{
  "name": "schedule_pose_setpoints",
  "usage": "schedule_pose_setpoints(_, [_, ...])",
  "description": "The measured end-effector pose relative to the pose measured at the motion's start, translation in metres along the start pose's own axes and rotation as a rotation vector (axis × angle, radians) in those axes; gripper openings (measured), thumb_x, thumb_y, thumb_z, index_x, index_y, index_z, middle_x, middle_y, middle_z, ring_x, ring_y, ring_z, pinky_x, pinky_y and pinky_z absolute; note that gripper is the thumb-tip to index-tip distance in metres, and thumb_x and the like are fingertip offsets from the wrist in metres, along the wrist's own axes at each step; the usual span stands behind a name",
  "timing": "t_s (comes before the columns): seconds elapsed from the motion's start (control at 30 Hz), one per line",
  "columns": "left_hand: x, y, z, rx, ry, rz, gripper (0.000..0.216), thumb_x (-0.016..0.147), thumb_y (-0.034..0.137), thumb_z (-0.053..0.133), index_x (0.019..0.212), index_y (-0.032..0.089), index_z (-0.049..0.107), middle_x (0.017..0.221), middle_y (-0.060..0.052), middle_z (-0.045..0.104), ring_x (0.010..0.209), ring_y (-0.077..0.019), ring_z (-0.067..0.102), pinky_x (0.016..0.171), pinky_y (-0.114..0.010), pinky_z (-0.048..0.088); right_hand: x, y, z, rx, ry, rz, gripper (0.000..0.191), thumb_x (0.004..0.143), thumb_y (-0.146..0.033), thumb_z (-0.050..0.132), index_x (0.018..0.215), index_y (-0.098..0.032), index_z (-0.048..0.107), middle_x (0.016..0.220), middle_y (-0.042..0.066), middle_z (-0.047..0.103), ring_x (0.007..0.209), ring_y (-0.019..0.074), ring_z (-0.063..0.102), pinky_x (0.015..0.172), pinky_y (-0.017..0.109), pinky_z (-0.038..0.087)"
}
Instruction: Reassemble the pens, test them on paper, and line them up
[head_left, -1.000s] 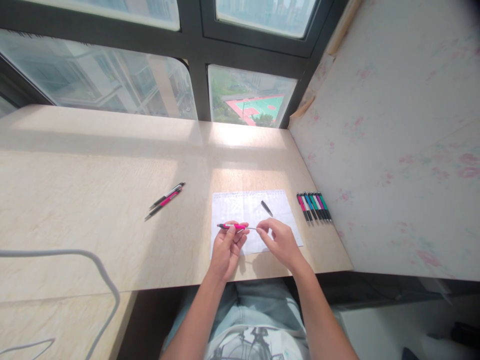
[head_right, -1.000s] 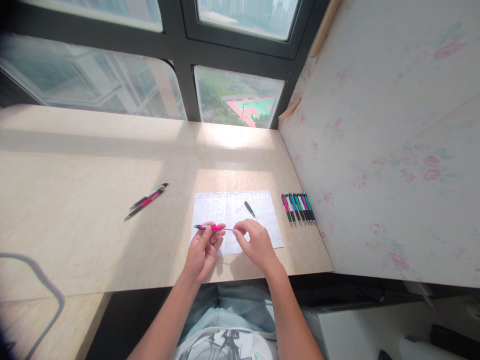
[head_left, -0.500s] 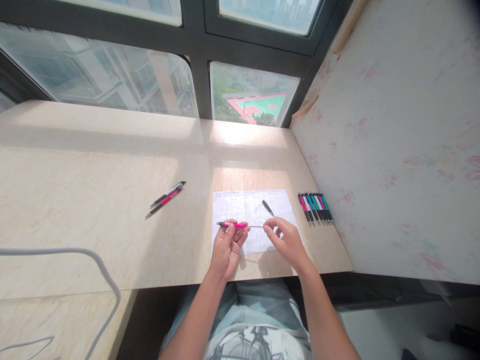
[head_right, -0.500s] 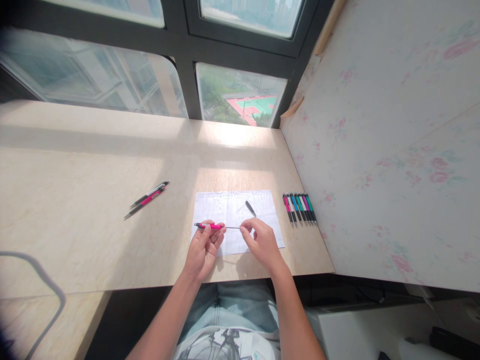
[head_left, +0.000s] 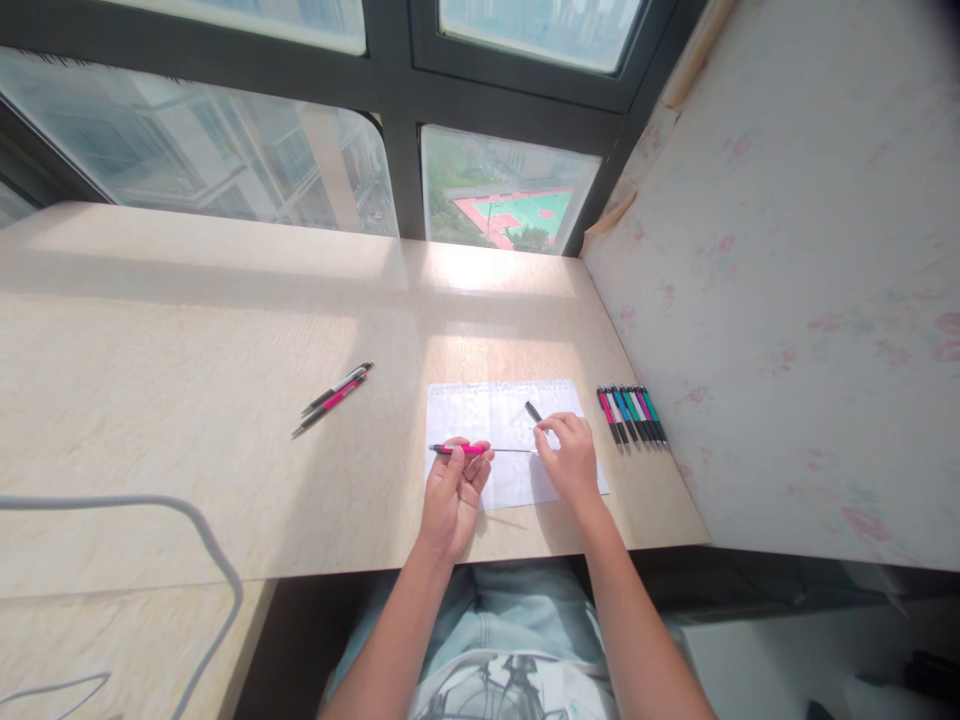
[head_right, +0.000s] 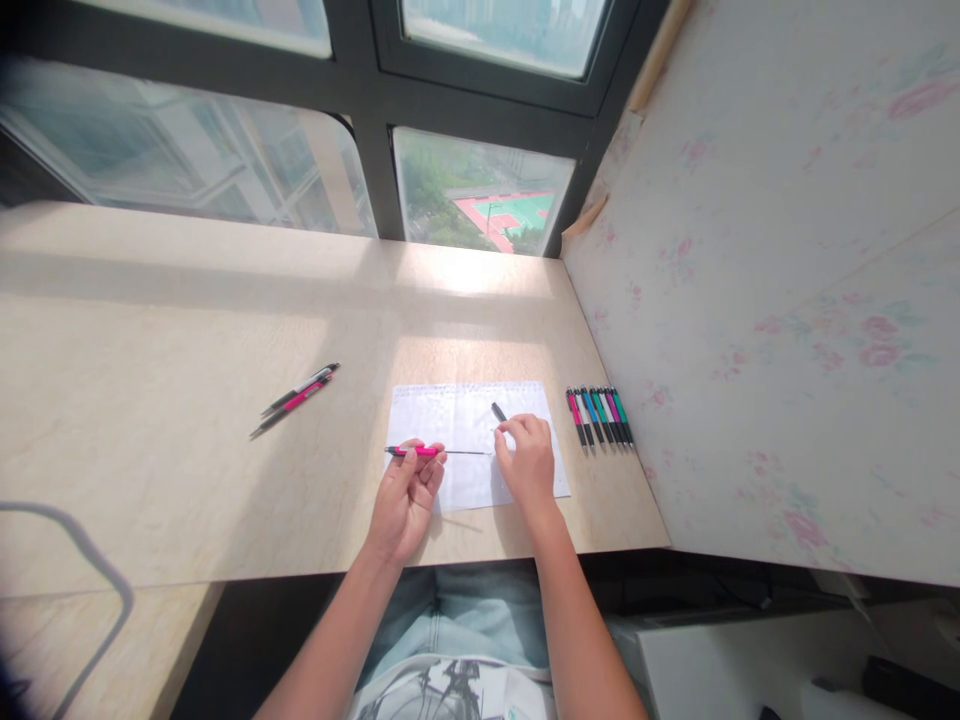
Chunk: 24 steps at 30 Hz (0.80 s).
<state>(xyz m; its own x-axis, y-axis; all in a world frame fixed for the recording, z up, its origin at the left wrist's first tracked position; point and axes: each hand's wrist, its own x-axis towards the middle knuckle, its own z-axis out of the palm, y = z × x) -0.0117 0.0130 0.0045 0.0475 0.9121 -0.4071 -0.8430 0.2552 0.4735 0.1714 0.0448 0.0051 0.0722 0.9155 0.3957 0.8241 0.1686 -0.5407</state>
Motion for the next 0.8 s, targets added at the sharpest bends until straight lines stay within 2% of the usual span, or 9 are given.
schedule_pose_setpoints(0.13, [-0.001, 0.0, -0.001, 0.008, -0.015, -0.013, 0.024, 0.08, 0.026, 0.072, 0.099, 0.018, 0.059, 0.096, -0.008, 0.073, 0.085, -0.015, 0.071, 0.077, -0.022, 0.056, 0.014, -0.001, 0.019, -0.031, 0.009, -0.027, 0.013, 0.085, -0.019, 0.054, 0.084, -0.02, 0.067, 0.093, 0.009, 0.063, 0.095, 0.0245, 0.053, 0.086, 0.04, 0.043])
schedule_pose_setpoints(0.23, [-0.001, 0.0, -0.002, 0.004, -0.017, -0.01, 0.025, 0.079, 0.026, 0.072, 0.099, 0.019, 0.059, 0.096, -0.007, 0.073, 0.085, -0.015, 0.071, 0.077, -0.023, 0.056, 0.018, 0.001, 0.021, -0.006, -0.001, -0.018, 0.015, 0.084, -0.017, 0.053, 0.087, -0.019, 0.067, 0.095, 0.01, 0.064, 0.097, 0.0248, 0.053, 0.088, 0.041, 0.043])
schedule_pose_setpoints(0.37, [0.0, 0.0, -0.001, 0.012, -0.014, -0.019, 0.025, 0.08, 0.026, 0.072, 0.099, 0.019, 0.059, 0.097, -0.008, 0.072, 0.085, -0.0148, 0.071, 0.078, -0.022, 0.056, 0.009, 0.001, 0.004, 0.144, -0.008, 0.09, 0.018, 0.088, -0.023, 0.049, 0.09, -0.019, 0.067, 0.094, 0.009, 0.067, 0.092, 0.0236, 0.057, 0.078, 0.037, 0.047])
schedule_pose_setpoints(0.47, [0.0, -0.001, -0.001, 0.036, -0.012, -0.026, 0.026, 0.08, 0.028, 0.072, 0.1, 0.019, 0.058, 0.097, -0.008, 0.072, 0.086, -0.0151, 0.071, 0.078, -0.023, 0.056, -0.003, -0.009, -0.019, 0.347, -0.099, 0.193, 0.024, 0.094, -0.032, 0.045, 0.096, -0.02, 0.066, 0.094, 0.008, 0.069, 0.085, 0.0206, 0.062, 0.071, 0.032, 0.049])
schedule_pose_setpoints(0.5, [0.0, -0.001, -0.001, 0.049, -0.014, -0.025, 0.026, 0.08, 0.028, 0.072, 0.1, 0.019, 0.058, 0.097, -0.008, 0.072, 0.086, -0.0155, 0.071, 0.078, -0.023, 0.055, -0.006, -0.015, -0.027, 0.394, -0.146, 0.184, 0.025, 0.094, -0.033, 0.045, 0.097, -0.02, 0.066, 0.094, 0.007, 0.069, 0.086, 0.0202, 0.063, 0.072, 0.032, 0.05])
schedule_pose_setpoints(0.6, [0.0, -0.002, 0.001, 0.092, -0.032, -0.017, 0.027, 0.08, 0.029, 0.072, 0.1, 0.019, 0.057, 0.097, -0.008, 0.073, 0.086, -0.0161, 0.071, 0.079, -0.024, 0.055, -0.012, -0.03, -0.043, 0.386, -0.308, 0.028, 0.02, 0.093, -0.032, 0.051, 0.102, -0.022, 0.066, 0.097, 0.006, 0.069, 0.089, 0.0204, 0.063, 0.075, 0.032, 0.049])
schedule_pose_setpoints(0.7, [-0.003, -0.003, 0.003, 0.13, -0.047, -0.01, 0.027, 0.08, 0.029, 0.071, 0.1, 0.019, 0.056, 0.097, -0.007, 0.073, 0.084, -0.0161, 0.071, 0.078, -0.025, 0.055, -0.014, -0.036, -0.049, 0.28, -0.355, -0.095, 0.016, 0.092, -0.026, 0.051, 0.096, -0.023, 0.067, 0.09, 0.005, 0.069, 0.086, 0.0207, 0.061, 0.079, 0.034, 0.048])
schedule_pose_setpoints(0.8, [-0.005, -0.002, 0.004, 0.142, -0.035, 0.016, 0.026, 0.08, 0.03, 0.071, 0.098, 0.018, 0.056, 0.096, -0.008, 0.073, 0.082, -0.0156, 0.071, 0.076, -0.024, 0.055, -0.015, -0.028, -0.05, 0.191, -0.377, -0.127, 0.018, 0.093, -0.022, 0.049, 0.092, -0.024, 0.067, 0.087, 0.005, 0.069, 0.084, 0.0213, 0.061, 0.078, 0.035, 0.047])
